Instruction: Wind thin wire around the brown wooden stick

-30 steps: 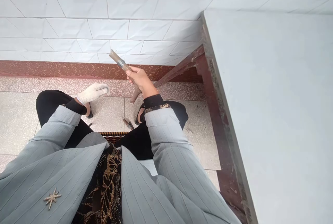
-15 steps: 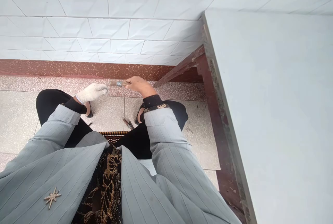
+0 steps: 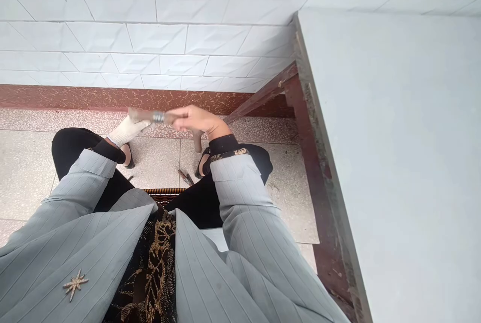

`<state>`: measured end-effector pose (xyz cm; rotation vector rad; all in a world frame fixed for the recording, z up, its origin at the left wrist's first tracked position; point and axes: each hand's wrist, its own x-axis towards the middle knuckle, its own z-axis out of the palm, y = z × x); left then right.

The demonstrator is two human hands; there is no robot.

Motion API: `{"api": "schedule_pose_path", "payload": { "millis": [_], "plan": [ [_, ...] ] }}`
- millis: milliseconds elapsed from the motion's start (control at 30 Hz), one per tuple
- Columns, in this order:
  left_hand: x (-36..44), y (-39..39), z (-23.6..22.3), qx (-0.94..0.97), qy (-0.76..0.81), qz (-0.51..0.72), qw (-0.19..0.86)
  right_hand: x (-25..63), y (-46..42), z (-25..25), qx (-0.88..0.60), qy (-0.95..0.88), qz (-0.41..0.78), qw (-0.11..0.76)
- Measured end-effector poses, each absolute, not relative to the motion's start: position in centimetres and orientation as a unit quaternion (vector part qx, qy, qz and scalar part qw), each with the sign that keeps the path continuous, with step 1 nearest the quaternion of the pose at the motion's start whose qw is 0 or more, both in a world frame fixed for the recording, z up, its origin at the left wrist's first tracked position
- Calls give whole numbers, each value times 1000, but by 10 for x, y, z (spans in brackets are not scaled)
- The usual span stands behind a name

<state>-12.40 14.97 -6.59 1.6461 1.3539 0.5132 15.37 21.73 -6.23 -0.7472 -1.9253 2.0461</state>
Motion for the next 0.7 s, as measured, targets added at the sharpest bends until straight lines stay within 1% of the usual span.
{"api": "schedule_pose_path", "payload": {
  "millis": [67, 100, 133, 200, 267, 333, 400, 500, 600, 700],
  "plan": [
    [-121, 148, -65, 647, 537, 227, 493, 153, 217, -59, -320, -588, 693, 268],
    [-119, 147, -64, 647, 528, 226, 500, 153, 218, -59, -346, -552, 689, 319],
    [-118, 146, -63, 654, 521, 219, 503, 152, 218, -59, -369, -522, 686, 349],
    [-114, 145, -61, 676, 509, 191, 497, 150, 219, -60, -411, -482, 680, 368],
    [-112, 144, -60, 698, 501, 165, 484, 148, 219, -63, -447, -467, 675, 356],
    [-111, 144, -61, 718, 493, 148, 468, 147, 221, -67, -476, -473, 659, 338],
    [-109, 144, -62, 743, 486, 135, 440, 146, 222, -73, -515, -505, 618, 315],
    [-106, 144, -64, 778, 498, 94, 370, 145, 224, -79, -583, -598, 491, 247],
    [-102, 142, -63, 803, 532, 17, 269, 145, 223, -78, -610, -703, 348, 116],
    [-101, 140, -58, 816, 545, -42, 190, 144, 221, -72, -572, -765, 288, -66]
  ]
}}
